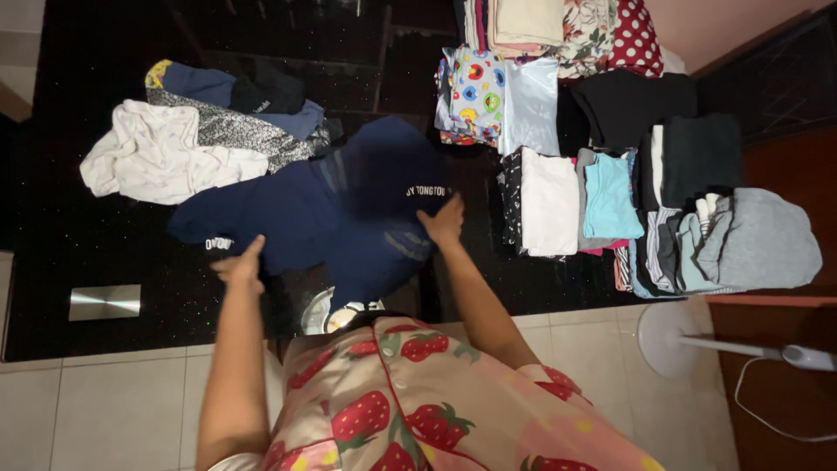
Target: The person folds various pieces of clothing, including a light blue shirt, black star-patterned clothes, grey shorts, a navy blue shirt, and white patterned items, by hand on a table and places them into organized stacks.
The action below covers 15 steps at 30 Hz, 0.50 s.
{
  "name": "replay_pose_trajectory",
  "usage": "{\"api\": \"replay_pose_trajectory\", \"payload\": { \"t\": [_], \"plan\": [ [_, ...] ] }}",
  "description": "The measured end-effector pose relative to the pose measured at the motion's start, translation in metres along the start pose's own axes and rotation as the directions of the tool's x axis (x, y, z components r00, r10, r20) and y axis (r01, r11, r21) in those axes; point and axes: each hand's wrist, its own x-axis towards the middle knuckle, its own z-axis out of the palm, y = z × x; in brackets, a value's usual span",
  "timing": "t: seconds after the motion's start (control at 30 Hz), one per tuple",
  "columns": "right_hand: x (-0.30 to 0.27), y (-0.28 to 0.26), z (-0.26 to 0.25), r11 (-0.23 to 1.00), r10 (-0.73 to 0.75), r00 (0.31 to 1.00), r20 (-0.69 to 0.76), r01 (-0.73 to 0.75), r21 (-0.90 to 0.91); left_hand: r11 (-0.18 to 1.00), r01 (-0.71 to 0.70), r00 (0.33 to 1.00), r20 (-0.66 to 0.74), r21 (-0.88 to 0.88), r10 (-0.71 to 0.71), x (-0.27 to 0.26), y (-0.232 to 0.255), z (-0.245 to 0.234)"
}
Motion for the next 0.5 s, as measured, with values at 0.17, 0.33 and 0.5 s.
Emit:
{"api": "replay_pose_trajectory", "payload": {
  "t": [0.17,0.33,0.5],
  "plan": [
    [-0.027,-0.004,0.017,0.992,0.089,0.942,0.324,-0.055,-0.113,0.989,-0.057,0.998,-0.013,0.138,0.059,-0.003,-0.002,0.015],
    [-0.021,-0.036,0.004,0.278,0.058,0.619,0.783,-0.763,0.583,0.925,-0.233,0.916,0.251,-0.300,0.312,-0.007,0.006,0.020],
    [0.029,-0.093,-0.089,-0.177,-0.257,0.865,0.431,-0.480,0.859,0.764,-0.252,0.810,0.303,-0.594,0.502,-0.043,0.131,0.010]
  ]
}}
